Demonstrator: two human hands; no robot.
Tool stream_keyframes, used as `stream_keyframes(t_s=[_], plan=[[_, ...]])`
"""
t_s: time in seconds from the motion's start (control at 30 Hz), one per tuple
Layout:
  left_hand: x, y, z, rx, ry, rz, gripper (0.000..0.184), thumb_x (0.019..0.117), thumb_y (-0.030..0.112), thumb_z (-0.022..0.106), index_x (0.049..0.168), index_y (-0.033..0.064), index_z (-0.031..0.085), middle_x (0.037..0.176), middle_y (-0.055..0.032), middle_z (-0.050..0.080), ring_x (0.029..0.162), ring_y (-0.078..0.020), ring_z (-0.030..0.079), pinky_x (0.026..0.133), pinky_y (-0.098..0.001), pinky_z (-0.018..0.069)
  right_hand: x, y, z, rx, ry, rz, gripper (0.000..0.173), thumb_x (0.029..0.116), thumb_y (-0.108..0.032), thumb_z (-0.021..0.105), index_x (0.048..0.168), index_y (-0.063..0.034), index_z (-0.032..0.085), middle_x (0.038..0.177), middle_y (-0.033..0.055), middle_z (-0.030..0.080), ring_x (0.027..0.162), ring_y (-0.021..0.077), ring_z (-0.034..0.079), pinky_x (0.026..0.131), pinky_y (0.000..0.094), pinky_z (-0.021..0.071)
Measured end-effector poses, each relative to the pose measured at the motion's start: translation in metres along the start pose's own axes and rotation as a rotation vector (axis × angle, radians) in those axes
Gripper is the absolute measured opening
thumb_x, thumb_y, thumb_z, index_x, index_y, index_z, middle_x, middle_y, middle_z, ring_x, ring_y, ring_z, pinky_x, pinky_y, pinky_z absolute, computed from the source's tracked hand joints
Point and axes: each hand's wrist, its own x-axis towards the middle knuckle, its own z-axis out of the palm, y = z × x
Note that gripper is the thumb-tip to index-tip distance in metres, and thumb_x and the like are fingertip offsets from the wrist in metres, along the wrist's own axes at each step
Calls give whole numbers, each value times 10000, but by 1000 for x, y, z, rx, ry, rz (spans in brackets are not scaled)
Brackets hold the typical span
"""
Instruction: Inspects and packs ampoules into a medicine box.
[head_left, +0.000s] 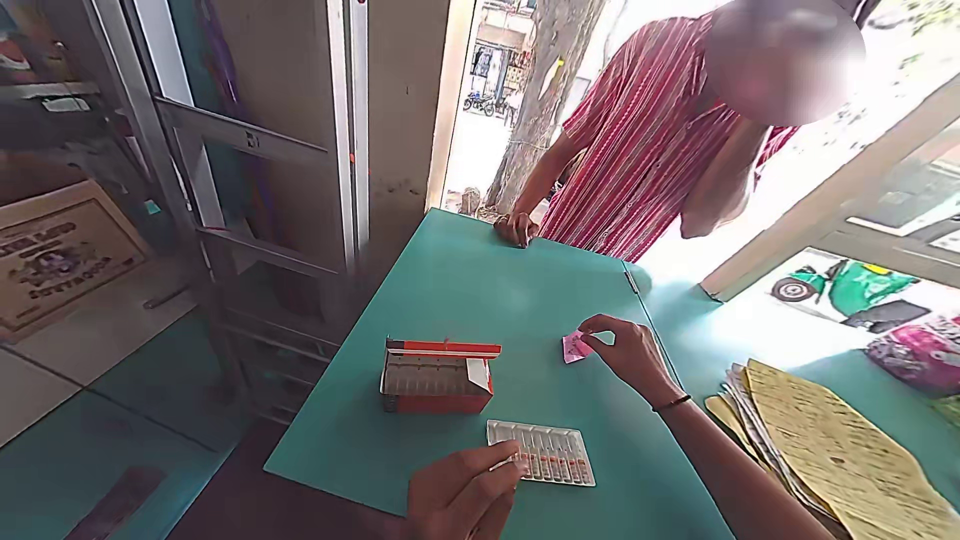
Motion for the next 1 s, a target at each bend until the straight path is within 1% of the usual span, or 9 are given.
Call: stream_keyframes(t_s=[0.07,0.13,0.2,0.27,0.33,0.5,0.63,0.9,1.0], plan=[[1,0,0,-6,0,-7,76,964,96,669,994,76,736,1097,-57,749,1021,-97,722,865,-206,603,1,0,-4,-17,53,50,165,936,-148,702,1033,-29,763,1013,170,760,995,393,708,871,670,462],[0,0,1,-7,5,-9,72,965,97,670,993,74,733,1094,-59,748,1014,-96,722,861,-205,603,4,4,-5,-8,151,124,203,914,-191,739,998,-7,753,970,188,752,951,407,703,830,670,467],[-1,-1,1,-5,10,-3,65,967,100,672,991,78,728,1094,-55,748,1017,-100,723,868,-210,604,8,9,-4,9,202,246,239,907,-221,765,993,0,743,956,196,744,941,399,693,825,659,461],[-1,-3,1,-2,15,2,69,965,102,672,991,80,732,1089,-52,751,1011,-101,724,867,-209,604,11,17,-2,7,189,368,247,912,-231,766,1012,-5,743,983,201,744,971,406,689,854,668,451],[-1,-3,1,-7,14,0,74,962,96,673,990,76,738,1084,-56,755,1006,-107,728,863,-212,607,12,27,2,6,162,431,247,915,-240,760,1026,-20,745,1002,185,745,1001,396,680,885,661,440],[0,-2,0,-21,1,-12,72,958,82,672,990,70,736,1089,-57,753,1020,-103,724,874,-211,604,8,41,15,72,171,425,257,925,-237,753,1070,-25,741,1048,168,751,1041,368,683,910,642,442],[-1,-2,1,-21,7,-10,70,958,88,677,989,71,737,1087,-54,752,1013,-103,726,873,-214,607,7,48,20,67,189,407,267,935,-235,736,1123,-45,736,1084,143,758,1076,368,683,929,665,427],[-1,-2,0,-27,-5,-18,80,964,84,668,1000,60,735,1095,-59,747,1024,-103,721,875,-211,605,6,50,22,77,212,402,279,925,-220,751,1120,-21,729,1072,171,749,1054,361,686,939,631,451],[-1,-2,0,-26,-7,-14,81,963,80,670,1006,57,734,1102,-61,744,1028,-100,719,879,-208,603,6,47,17,97,231,382,281,928,-202,748,1128,-7,725,1092,184,745,1082,373,679,958,619,450]])
